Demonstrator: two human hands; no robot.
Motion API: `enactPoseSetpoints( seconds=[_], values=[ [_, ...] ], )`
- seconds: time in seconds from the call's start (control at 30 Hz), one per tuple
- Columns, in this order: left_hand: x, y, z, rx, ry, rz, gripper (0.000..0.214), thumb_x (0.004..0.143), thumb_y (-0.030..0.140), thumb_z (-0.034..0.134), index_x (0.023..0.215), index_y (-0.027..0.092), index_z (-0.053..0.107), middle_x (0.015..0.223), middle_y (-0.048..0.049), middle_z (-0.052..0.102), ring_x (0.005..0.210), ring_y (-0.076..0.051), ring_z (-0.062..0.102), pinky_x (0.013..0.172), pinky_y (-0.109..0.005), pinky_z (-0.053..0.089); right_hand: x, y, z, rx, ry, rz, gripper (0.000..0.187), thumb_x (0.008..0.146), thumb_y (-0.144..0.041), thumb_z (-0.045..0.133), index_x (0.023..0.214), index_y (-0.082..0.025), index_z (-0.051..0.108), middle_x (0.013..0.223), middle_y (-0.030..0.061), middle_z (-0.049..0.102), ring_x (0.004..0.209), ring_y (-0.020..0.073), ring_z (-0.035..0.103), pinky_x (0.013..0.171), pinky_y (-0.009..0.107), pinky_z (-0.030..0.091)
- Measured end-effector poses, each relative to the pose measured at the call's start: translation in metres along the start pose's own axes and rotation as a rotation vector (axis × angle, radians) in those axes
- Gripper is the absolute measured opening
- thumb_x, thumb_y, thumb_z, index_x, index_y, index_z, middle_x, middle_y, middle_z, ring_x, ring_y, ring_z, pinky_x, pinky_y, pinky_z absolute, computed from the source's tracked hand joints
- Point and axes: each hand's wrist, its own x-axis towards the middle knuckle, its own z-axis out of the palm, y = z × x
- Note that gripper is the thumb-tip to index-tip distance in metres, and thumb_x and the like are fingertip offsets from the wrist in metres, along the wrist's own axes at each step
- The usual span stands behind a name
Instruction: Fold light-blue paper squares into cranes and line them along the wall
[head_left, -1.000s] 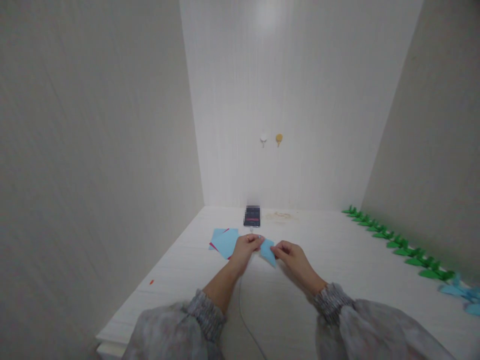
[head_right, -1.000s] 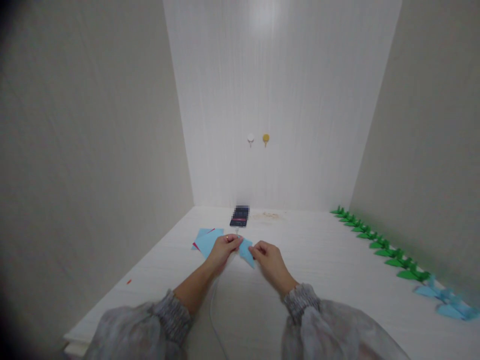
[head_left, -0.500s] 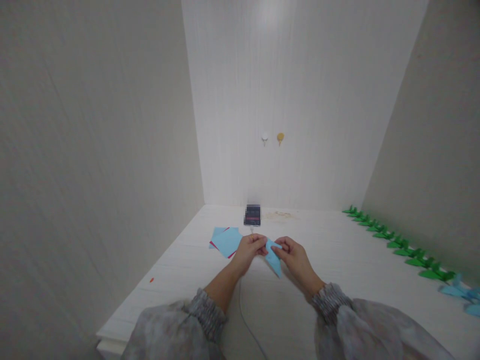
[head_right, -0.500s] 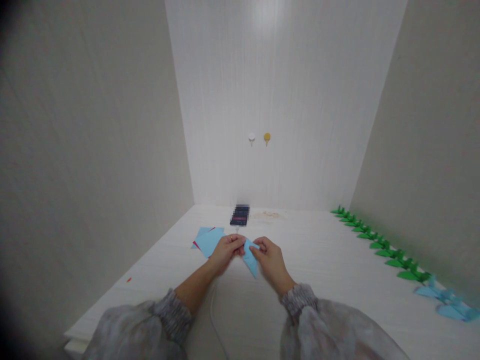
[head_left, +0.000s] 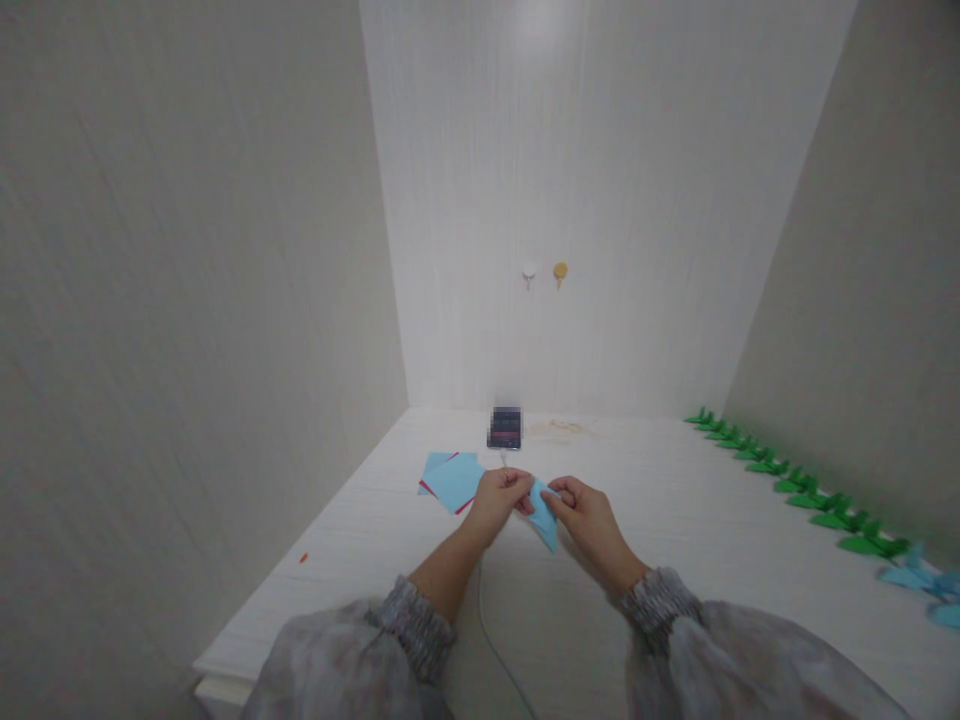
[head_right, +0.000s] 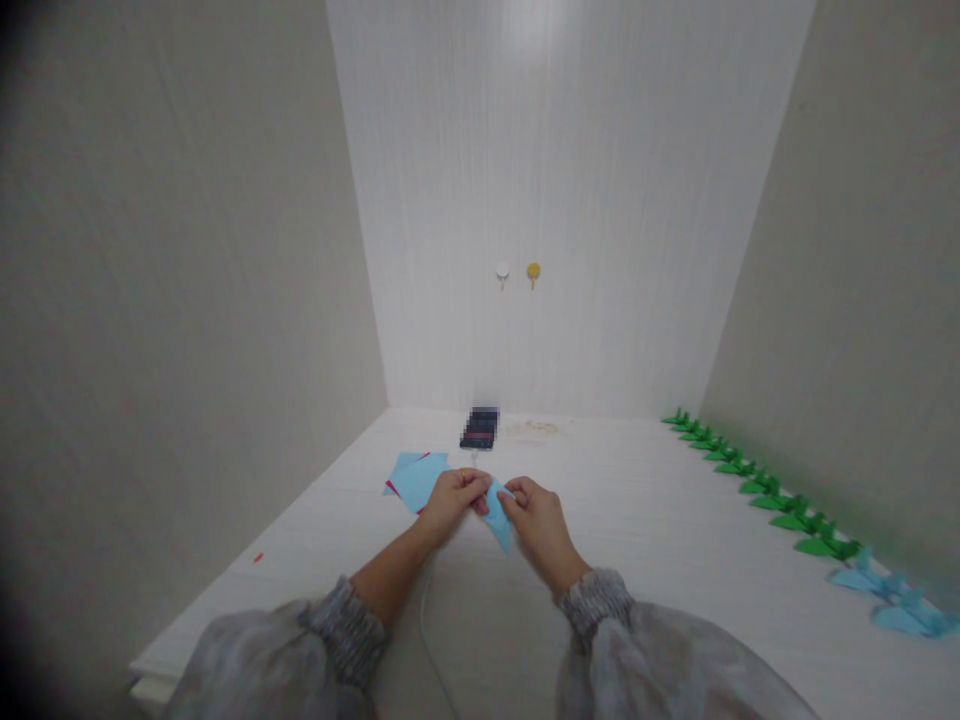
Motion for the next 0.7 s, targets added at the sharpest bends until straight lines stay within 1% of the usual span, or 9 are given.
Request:
enactPoseSetpoints(
  seconds=[0.17,0.3,0.47,0.6,0.7],
  values=[
    [0.0006,-0.0015,0.0004,0.048,0.005,0.025,0.026,0.062,0.035,0.056,0.068,0.010,0.059,0.041,0.0012,0.052,0.039,-0.008,0.046,0.044,-0.020,0.037,-0.0009,-0.0012,-0.0005,-0.051,0.004,-0.037,0.020,0.069,-0.034,0.048,0.065,-0.016,0.055,0.041,-0.0054,0.041,0.039,0.0077,0.035,0.039,0.019,0.025],
    [0.0013,-0.0021,0.0009,0.035,0.028,0.028,0.027,0.059,0.035,0.059,0.069,0.010,0.059,0.042,0.0014,0.052,0.038,-0.008,0.046,0.043,-0.020,0.035,-0.0008,0.0012,0.0000,-0.051,-0.004,-0.052,0.021,0.070,-0.034,0.047,0.066,-0.015,0.055,0.041,-0.0058,0.039,0.038,0.0073,0.034,0.039,0.019,0.024],
    [-0.0010,0.0025,0.0012,0.030,0.015,0.031,0.025,0.060,0.033,0.058,0.068,0.010,0.060,0.042,0.0015,0.051,0.039,-0.008,0.045,0.044,-0.020,0.035,-0.0012,0.0023,-0.0003,-0.039,-0.010,-0.083,0.022,0.071,-0.035,0.046,0.067,-0.016,0.055,0.043,-0.0048,0.042,0.040,0.0077,0.036,0.039,0.019,0.026],
    [-0.0028,0.0050,0.0013,0.015,0.012,0.025,0.024,0.061,0.033,0.057,0.068,0.010,0.060,0.043,0.0015,0.050,0.041,-0.007,0.044,0.046,-0.020,0.034,-0.0015,0.0017,-0.0004,-0.026,-0.010,-0.078,0.022,0.071,-0.036,0.046,0.067,-0.016,0.054,0.043,-0.0052,0.042,0.040,0.0077,0.036,0.040,0.019,0.026],
    [-0.0029,0.0037,0.0009,0.006,0.020,0.045,0.025,0.062,0.034,0.056,0.068,0.010,0.060,0.043,0.0015,0.050,0.042,-0.007,0.043,0.047,-0.020,0.034,-0.0014,0.0017,0.0000,-0.004,-0.018,-0.075,0.023,0.071,-0.037,0.046,0.067,-0.016,0.054,0.044,-0.0050,0.043,0.041,0.0080,0.037,0.040,0.019,0.027]
  ],
)
